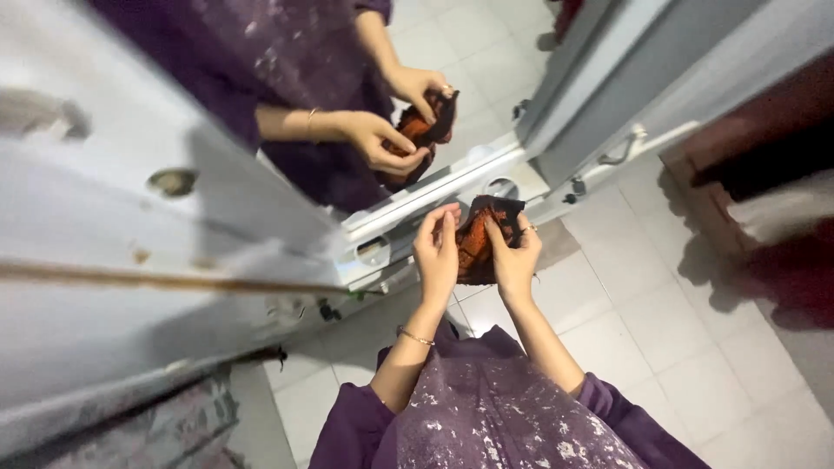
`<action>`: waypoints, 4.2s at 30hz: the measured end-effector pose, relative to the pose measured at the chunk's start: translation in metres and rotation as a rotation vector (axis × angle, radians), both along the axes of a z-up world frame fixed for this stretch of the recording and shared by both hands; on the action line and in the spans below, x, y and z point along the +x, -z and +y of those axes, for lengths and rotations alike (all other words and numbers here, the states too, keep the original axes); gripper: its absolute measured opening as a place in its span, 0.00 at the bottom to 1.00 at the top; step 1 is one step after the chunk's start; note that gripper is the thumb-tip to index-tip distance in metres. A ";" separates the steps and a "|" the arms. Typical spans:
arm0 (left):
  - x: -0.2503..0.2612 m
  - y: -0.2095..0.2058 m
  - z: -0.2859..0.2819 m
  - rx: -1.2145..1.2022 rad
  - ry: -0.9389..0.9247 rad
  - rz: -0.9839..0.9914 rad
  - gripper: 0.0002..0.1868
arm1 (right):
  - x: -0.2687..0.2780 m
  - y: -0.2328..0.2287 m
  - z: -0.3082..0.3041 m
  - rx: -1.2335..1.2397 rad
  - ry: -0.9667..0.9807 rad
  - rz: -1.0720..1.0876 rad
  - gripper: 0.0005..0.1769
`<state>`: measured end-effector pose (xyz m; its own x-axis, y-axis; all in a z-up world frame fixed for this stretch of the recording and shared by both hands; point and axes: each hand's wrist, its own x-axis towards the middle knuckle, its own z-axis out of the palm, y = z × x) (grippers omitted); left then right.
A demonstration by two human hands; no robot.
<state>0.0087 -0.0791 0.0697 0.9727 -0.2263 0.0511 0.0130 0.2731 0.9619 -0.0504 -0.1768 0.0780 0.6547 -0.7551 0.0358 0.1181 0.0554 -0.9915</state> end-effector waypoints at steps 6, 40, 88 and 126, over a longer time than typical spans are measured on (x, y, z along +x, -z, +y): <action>0.015 0.002 -0.035 0.364 0.199 -0.088 0.11 | 0.001 0.023 -0.034 -0.180 0.215 0.002 0.12; 0.028 0.042 -0.107 0.084 0.395 0.213 0.21 | 0.001 0.008 -0.071 0.076 0.395 0.164 0.13; -0.130 -0.089 0.069 -0.219 1.244 0.510 0.28 | -0.198 -0.091 0.164 0.014 0.852 -0.029 0.17; -0.287 -0.096 0.263 -0.213 1.466 0.588 0.33 | -0.337 -0.116 0.393 -0.805 0.838 0.580 0.27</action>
<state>-0.2783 0.1840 0.1655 -0.1764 -0.9807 -0.0849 0.7128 -0.1867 0.6761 -0.3876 0.2164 0.1944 0.0691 -0.8386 0.5403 -0.6288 -0.4571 -0.6291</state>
